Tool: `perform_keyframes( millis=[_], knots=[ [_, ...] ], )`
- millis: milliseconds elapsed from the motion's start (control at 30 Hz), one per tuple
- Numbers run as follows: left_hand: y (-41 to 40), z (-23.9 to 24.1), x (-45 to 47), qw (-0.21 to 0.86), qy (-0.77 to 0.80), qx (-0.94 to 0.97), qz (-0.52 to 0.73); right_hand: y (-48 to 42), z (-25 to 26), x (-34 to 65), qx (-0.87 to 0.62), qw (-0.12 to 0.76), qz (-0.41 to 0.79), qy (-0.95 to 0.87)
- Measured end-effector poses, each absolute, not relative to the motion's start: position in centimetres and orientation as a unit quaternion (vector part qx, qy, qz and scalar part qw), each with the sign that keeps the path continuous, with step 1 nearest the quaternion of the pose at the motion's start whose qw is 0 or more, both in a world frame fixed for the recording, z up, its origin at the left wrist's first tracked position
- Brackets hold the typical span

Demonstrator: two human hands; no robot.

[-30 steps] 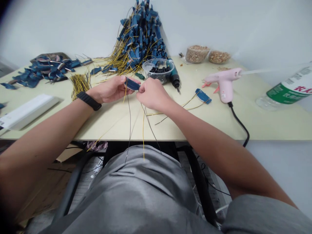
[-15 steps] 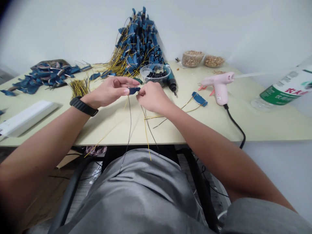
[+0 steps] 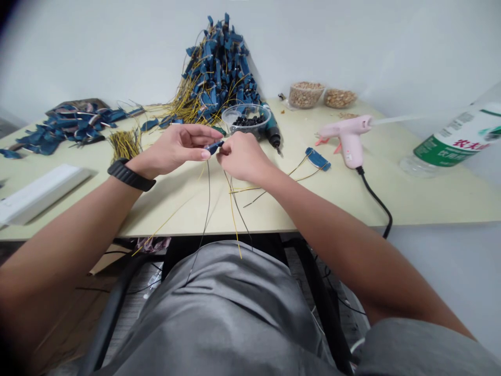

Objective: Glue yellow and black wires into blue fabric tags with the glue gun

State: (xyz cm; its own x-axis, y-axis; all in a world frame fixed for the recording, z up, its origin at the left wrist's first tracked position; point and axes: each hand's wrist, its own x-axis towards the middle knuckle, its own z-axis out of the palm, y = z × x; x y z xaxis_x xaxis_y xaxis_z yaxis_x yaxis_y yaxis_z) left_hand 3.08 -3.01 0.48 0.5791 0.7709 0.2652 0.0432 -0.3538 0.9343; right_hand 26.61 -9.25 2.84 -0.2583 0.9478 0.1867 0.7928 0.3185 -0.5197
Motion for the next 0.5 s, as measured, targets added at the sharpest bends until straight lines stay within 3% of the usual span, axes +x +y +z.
perform_keyframes(
  millis=[500],
  knots=[
    [-3.56, 0.45, 3.26, 0.515, 0.291, 0.711, 0.38, -9.2, 2.58, 26.87, -0.555, 0.238, 0.172, -0.779]
  ],
)
